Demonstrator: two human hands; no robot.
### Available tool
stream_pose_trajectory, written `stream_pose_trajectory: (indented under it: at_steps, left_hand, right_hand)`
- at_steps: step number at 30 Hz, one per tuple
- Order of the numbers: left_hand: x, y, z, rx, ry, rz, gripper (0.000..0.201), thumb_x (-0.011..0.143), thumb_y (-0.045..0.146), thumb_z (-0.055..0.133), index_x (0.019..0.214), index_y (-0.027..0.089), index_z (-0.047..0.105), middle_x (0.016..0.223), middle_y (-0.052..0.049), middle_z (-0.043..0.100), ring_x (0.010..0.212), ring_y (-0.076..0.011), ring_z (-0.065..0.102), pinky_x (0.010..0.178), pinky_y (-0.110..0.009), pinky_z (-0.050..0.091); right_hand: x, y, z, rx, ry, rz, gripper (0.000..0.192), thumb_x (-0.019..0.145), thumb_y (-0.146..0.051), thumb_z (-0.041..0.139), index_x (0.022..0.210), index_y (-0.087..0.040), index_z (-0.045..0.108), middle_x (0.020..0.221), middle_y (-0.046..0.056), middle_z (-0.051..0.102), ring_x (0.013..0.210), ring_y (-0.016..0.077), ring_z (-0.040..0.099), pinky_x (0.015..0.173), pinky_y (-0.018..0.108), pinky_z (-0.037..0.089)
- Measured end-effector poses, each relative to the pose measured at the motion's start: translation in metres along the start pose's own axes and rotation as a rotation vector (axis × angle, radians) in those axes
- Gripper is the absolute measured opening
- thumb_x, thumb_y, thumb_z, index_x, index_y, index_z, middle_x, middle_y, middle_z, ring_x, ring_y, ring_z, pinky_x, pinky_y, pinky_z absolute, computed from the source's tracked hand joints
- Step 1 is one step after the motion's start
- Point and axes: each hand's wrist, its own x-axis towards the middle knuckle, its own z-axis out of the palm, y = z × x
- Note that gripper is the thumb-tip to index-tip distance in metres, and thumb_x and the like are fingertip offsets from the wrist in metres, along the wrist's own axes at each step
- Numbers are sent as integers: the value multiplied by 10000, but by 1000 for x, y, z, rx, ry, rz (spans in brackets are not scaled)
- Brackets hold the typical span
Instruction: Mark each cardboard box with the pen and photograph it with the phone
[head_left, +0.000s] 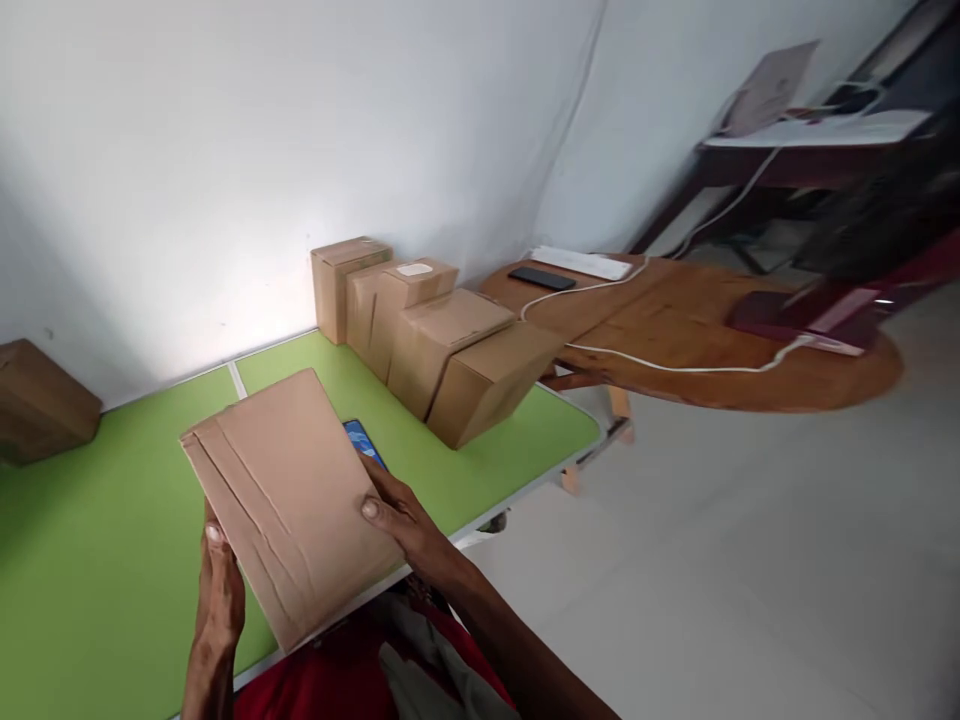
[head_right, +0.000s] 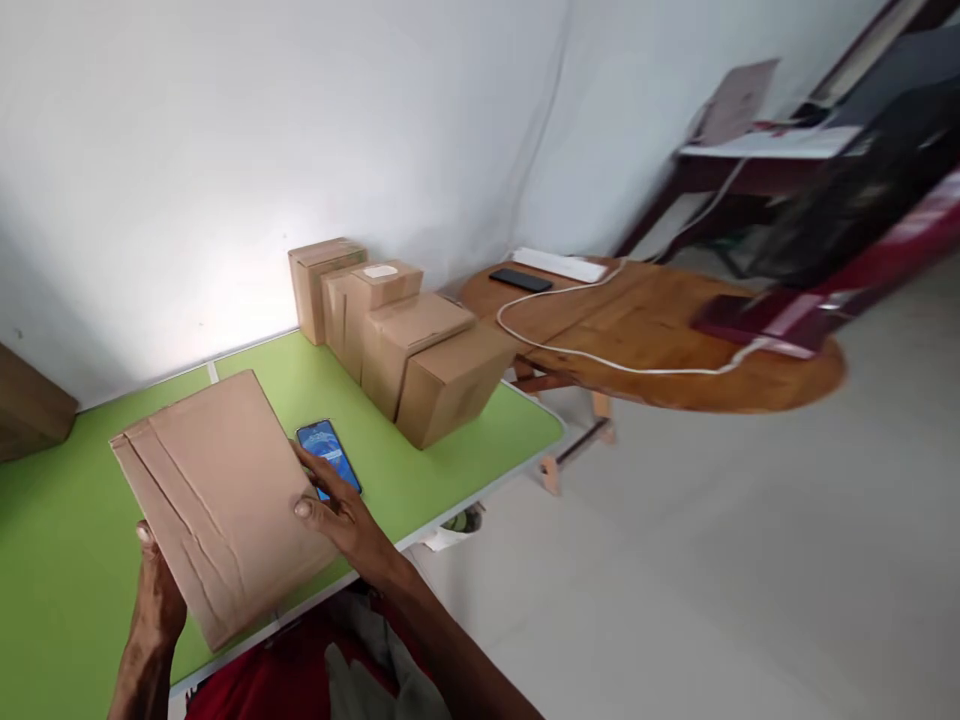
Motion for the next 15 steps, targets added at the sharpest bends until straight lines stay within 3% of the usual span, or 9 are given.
stream_pose_trajectory:
  at_steps: [3,6,15]
  left_hand:
    - [-5,6,-11,26,126,-112,929,986,904,500,1647,261,614,1690,-190,605,1682,-448,436,1348,-669,418]
    - [-5,11,-15,-12,129,-167,957,937,925,570,1651,287,589,1605,-171,680,1518,-431,622,1165,-601,606]
    - [-12,29,-15,-173,202,-127,779,915,877,686,1380,253,710,1443,-132,758,1312,-363,726,1042,-462,640]
  right_hand:
    - [5,9,14,94,-26,110,791,937,-783,771,1599,-356,691,1565,82,731,1515,375,622,1265,540,500]
    - [4,13,23,187,-22,214,765,925,-822,758,1513,-333,748,1473,95,788,1465,369,671,1231,534,539]
    - [3,21,28,343,-27,422,806,822,-895,805,1294,-242,834,1323,148,858,1425,397,722,1248,567,551]
